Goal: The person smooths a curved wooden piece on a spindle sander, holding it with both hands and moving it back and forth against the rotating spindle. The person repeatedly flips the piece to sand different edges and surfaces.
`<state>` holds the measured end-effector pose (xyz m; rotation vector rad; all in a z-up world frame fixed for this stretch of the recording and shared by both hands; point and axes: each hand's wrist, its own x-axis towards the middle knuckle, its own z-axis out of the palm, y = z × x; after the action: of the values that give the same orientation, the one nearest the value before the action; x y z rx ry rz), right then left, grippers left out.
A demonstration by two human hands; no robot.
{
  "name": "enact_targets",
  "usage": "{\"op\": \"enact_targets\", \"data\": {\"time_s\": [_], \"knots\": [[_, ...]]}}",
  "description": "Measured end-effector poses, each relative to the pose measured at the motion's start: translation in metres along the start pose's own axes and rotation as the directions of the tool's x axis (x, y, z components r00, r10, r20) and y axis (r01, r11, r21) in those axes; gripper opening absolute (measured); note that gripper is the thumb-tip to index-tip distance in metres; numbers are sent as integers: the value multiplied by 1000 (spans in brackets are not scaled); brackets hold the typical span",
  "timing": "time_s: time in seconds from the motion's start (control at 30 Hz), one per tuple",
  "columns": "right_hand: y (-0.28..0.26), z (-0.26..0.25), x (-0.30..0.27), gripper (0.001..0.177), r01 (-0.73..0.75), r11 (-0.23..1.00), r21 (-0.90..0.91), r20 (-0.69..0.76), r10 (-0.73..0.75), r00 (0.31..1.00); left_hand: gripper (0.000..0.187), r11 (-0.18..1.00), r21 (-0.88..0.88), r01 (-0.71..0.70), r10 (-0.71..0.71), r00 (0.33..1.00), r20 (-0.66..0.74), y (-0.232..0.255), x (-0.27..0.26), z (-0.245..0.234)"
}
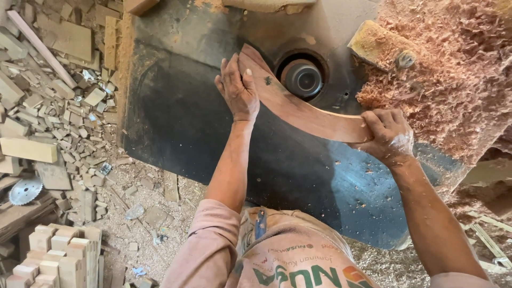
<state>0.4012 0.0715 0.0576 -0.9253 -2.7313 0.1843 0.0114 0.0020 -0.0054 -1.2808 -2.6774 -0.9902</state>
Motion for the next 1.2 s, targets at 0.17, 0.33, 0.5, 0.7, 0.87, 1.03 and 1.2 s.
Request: {"op": "enact_targets", "data": {"time_s": [0.17, 0.33, 0.5, 0.7, 0.87, 1.03, 1.2], "knots": [[-7, -4, 15, 59, 30, 999, 13, -52, -29, 998, 49, 1000, 1, -5, 5, 1000, -17, -2, 5, -2], [-11, -4, 21, 64, 34, 999, 39, -37, -33, 999, 53, 1000, 3, -12, 12, 1000, -8, -8, 11, -2], [-12, -1, 23, 64, 14, 1000, -21, -38, -15, 999, 51, 1000, -5, 2, -2, 1000, 7, -10, 15, -4], [-27, -16, 47, 48, 65, 998, -7, -130, -65, 989, 58, 1000, -9, 17, -17, 1000, 10, -10, 20, -5], [-27, -7, 42, 76, 76, 997, 20, -39, -75, 996, 47, 999, 29, -27, 29, 997, -77, -15, 25, -6], [-43, -4, 54, 56, 113, 993, 19, -138, -109, 984, 43, 1000, 14, 16, -15, 999, -51, -25, 28, -3], [-36, 10, 46, 67, 80, 996, 43, -139, -73, 988, 44, 1000, 9, -6, 6, 1000, -28, -26, 32, -3]]}}
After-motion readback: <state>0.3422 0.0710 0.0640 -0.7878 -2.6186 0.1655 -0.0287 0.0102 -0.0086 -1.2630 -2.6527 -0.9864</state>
